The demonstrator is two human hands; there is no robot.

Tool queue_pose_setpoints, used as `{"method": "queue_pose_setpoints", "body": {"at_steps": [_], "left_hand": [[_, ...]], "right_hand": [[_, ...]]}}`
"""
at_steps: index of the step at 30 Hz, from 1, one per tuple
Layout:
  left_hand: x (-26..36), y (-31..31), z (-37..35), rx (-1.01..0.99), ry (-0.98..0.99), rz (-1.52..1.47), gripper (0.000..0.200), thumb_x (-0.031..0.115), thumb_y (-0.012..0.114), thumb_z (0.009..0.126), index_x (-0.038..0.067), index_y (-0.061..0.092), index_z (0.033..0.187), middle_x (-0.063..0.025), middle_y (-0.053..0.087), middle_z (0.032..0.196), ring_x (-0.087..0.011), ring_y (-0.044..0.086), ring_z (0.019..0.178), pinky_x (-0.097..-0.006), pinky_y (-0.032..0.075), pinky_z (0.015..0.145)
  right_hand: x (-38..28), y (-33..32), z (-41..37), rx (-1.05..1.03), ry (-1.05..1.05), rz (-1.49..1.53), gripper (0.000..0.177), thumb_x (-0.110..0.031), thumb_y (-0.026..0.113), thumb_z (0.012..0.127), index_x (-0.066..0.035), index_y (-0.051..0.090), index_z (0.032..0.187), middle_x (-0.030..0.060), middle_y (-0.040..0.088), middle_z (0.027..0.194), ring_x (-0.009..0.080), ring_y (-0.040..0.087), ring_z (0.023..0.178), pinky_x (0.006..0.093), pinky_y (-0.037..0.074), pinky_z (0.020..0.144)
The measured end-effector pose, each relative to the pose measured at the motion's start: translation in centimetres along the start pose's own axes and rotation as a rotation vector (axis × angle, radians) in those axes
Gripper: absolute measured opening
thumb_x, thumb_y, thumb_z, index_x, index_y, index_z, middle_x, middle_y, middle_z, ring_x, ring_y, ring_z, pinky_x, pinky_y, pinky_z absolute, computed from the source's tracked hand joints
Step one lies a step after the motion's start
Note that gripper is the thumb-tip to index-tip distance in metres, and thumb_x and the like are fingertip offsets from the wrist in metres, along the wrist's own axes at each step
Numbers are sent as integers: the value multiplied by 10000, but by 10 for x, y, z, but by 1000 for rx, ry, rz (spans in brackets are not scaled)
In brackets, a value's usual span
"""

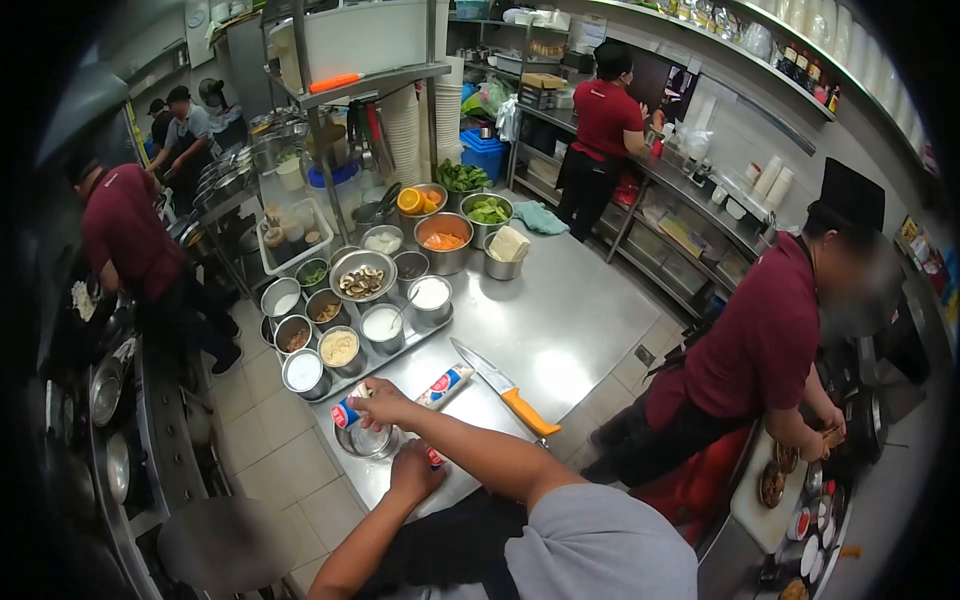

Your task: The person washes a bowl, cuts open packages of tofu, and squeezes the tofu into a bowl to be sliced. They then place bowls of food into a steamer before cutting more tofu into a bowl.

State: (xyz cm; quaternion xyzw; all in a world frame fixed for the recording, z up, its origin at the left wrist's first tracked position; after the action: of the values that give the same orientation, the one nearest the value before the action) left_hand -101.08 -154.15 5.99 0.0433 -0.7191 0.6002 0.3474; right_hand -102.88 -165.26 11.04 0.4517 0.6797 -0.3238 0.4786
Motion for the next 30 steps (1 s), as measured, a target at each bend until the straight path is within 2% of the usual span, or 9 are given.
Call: {"method": "queue_pose_setpoints", "body": {"at_steps": [4, 5, 6, 7, 11, 13, 16, 22, 30], "left_hand": [[-4, 15, 13, 48, 24, 31, 587, 285, 731, 728, 36, 503, 1208, -188, 602, 1045, -348, 573, 1004, -479, 465, 844], [-6, 19, 13, 140, 88, 29, 569, 298, 723, 736, 44, 515, 1201, -194, 599, 1053, -343, 577, 993, -474, 464, 840], [-10, 25, 16, 52, 45, 7, 576, 304, 736, 727, 30, 523, 1187, -200, 596, 1055, -344, 568, 994, -466, 453, 859], [-6, 15, 9, 132, 93, 5, 587, 314, 753, 714, 4, 532, 1161, -205, 592, 1054, -350, 555, 1001, -456, 437, 886], [15, -43, -25, 101, -18, 15, 630, 277, 771, 734, -48, 506, 1204, -237, 545, 1168, -355, 513, 1130, -418, 431, 955], [4, -74, -44, 177, -100, -234, 346, 266, 724, 799, 19, 654, 1030, -174, 650, 955, -301, 641, 889, -397, 505, 833], [-30, -161, -56, 795, -123, -358, 179, 88, 673, 844, 36, 663, 1015, -109, 672, 882, -174, 647, 726, -283, 506, 632], [-96, -159, -15, 602, -46, -689, 218, 92, 703, 846, -12, 676, 1036, -68, 618, 954, -93, 598, 764, -223, 497, 645], [-109, -142, -17, 636, -133, -741, 200, 121, 694, 859, -12, 688, 1008, -49, 606, 897, -86, 590, 748, -209, 490, 573]], "right_hand": [[6, -3, 4, 22, -81, -140, 463, -305, 688, 863, -12, 501, 1169, 119, 647, 915, 145, 639, 595, 305, 515, 495], [13, -5, 5, 37, -54, -183, 574, -299, 697, 847, -1, 475, 1285, 161, 649, 1037, 204, 672, 765, 341, 552, 687], [25, -8, 21, 218, -632, -550, 331, -217, 684, 852, -104, 570, 1142, 46, 648, 964, 143, 625, 843, 314, 525, 748], [36, -9, 27, 133, -346, -451, 317, -188, 667, 847, -101, 584, 1140, 45, 655, 984, 136, 599, 928, 302, 494, 846], [-38, 1, -15, -4, -331, -552, 365, -170, 676, 840, -105, 576, 1186, 93, 658, 1024, 170, 618, 920, 323, 500, 808], [-48, 1, -15, -30, -462, -678, 433, -235, 686, 828, -79, 576, 1217, 199, 616, 1162, 333, 598, 1083, 382, 460, 940], [-51, 7, -12, -153, -448, -796, 446, -221, 692, 819, -109, 571, 1234, 188, 611, 1177, 346, 578, 1107, 399, 456, 943], [-55, 28, -18, -252, -551, -955, 461, -162, 697, 811, -42, 552, 1232, 197, 631, 1139, 345, 617, 1044, 393, 479, 902], [-24, 10, -12, -142, -335, -434, 396, -48, 691, 837, 74, 556, 1189, 168, 696, 967, 179, 686, 853, 271, 522, 738]]}}
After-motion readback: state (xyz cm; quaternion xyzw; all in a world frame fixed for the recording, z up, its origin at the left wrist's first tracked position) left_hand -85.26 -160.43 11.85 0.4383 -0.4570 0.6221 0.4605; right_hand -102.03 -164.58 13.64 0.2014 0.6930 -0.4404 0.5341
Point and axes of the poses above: each hand's wrist, its own z-axis towards the middle knuckle, its own y-axis out of the palm, x = y × z, the point moved 6 cm from there along z, towards the middle knuckle
